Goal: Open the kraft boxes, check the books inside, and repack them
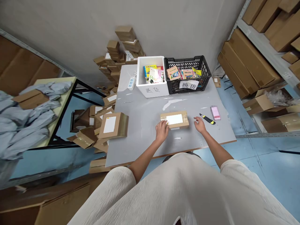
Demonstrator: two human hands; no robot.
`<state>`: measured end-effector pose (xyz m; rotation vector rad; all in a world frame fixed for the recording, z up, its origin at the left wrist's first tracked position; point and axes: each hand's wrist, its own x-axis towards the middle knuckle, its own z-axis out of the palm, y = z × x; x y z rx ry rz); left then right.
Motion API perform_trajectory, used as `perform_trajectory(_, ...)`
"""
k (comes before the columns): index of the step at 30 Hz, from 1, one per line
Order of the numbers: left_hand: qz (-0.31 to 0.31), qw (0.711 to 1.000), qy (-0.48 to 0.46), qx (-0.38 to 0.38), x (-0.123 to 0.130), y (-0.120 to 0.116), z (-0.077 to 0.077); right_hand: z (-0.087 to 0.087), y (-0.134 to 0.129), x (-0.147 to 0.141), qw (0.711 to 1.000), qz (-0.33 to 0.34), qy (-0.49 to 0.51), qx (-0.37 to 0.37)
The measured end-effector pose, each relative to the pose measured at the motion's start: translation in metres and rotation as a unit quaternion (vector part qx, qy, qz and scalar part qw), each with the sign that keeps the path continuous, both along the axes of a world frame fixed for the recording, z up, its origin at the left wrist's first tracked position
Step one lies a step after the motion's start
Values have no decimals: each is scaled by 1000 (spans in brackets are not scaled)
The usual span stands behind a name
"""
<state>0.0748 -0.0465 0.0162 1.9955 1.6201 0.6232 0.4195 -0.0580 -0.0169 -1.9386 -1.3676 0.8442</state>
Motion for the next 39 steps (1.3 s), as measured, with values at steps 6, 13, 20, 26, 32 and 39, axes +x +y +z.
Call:
perform_trajectory(6,-55,997,56,-5,31,-20,5,-25,-3,71,972,-2,-166,-167)
perform_trajectory(13,9,998,55,-10,42,-22,0,-47,7,107,940,55,-263,-211)
perform_trajectory(20,44,997,65,-16,53,-22,-2,-59,7,113,933,96,-283,-198)
perform_trajectory(26,50,996,68,-26,53,-21,-1,-60,-1,105,933,112,-281,-197)
perform_trajectory(32,23,998,64,-20,46,-21,-2,-54,0,91,968,-33,-145,-200)
perform_trajectory(39,-16,999,46,-13,35,-21,-3,-21,29,49,978,-108,143,-110)
